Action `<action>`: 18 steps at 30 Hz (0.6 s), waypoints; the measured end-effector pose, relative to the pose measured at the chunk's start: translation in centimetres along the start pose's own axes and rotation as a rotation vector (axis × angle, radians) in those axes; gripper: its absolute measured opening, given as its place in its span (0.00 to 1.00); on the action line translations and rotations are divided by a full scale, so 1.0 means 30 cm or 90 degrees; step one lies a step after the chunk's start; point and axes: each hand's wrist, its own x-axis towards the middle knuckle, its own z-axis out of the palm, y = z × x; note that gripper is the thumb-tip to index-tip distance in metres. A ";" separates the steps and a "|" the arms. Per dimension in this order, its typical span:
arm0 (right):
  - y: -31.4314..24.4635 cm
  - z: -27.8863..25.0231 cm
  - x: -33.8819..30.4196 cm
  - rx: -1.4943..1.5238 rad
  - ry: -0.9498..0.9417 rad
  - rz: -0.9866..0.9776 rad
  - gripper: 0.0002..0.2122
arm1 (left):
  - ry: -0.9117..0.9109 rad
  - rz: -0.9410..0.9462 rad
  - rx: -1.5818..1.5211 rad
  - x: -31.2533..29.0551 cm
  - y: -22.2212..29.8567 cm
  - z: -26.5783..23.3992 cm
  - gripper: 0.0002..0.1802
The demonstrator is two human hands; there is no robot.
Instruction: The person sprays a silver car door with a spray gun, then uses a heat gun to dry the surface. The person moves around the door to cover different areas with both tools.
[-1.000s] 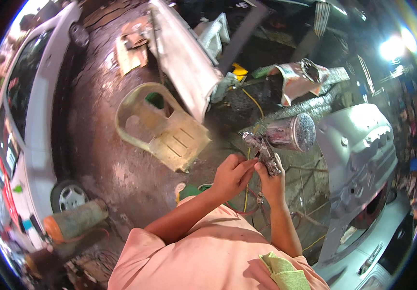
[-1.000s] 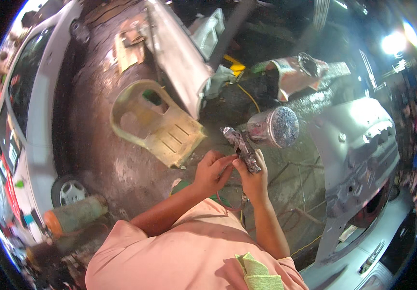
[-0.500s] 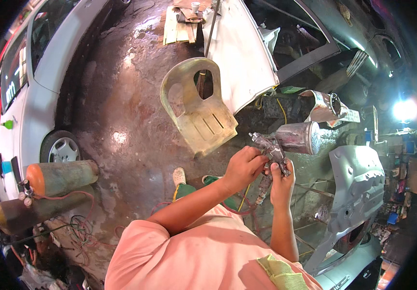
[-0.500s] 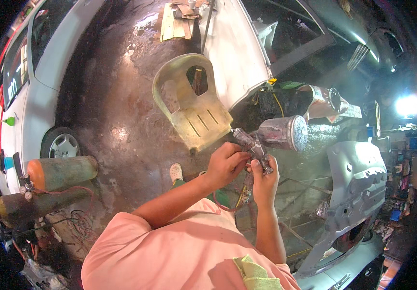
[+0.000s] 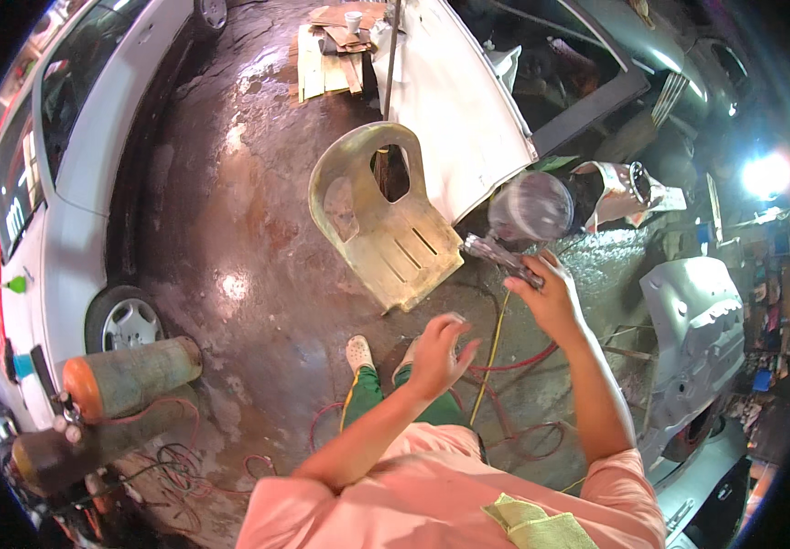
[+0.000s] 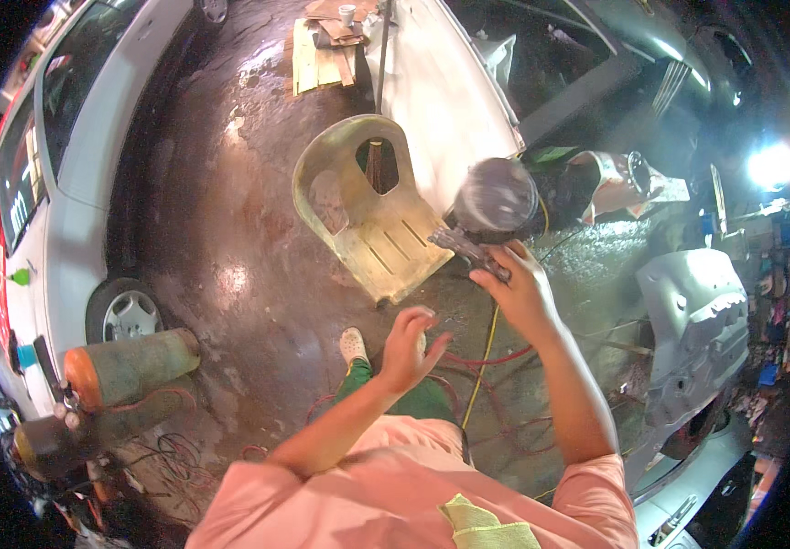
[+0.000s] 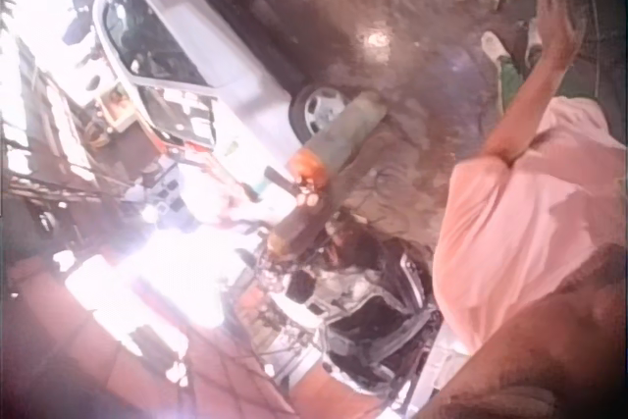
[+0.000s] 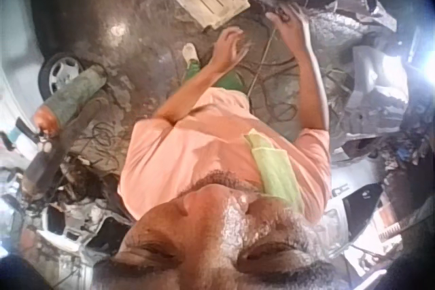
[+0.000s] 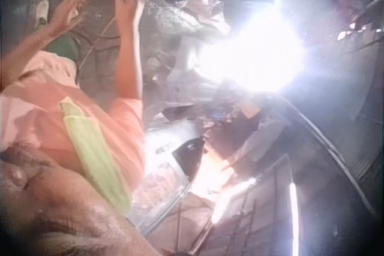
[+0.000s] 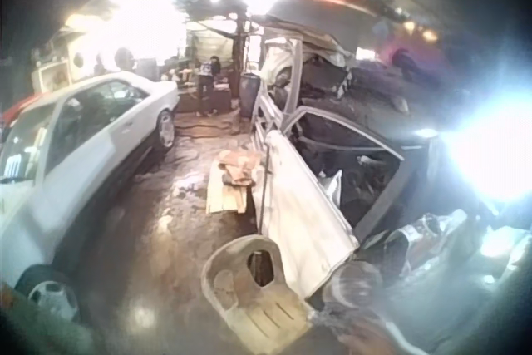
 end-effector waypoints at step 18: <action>1.135 1.405 0.668 0.071 -0.442 0.110 0.24 | -0.206 -0.944 0.193 -1.161 -0.541 -0.008 0.49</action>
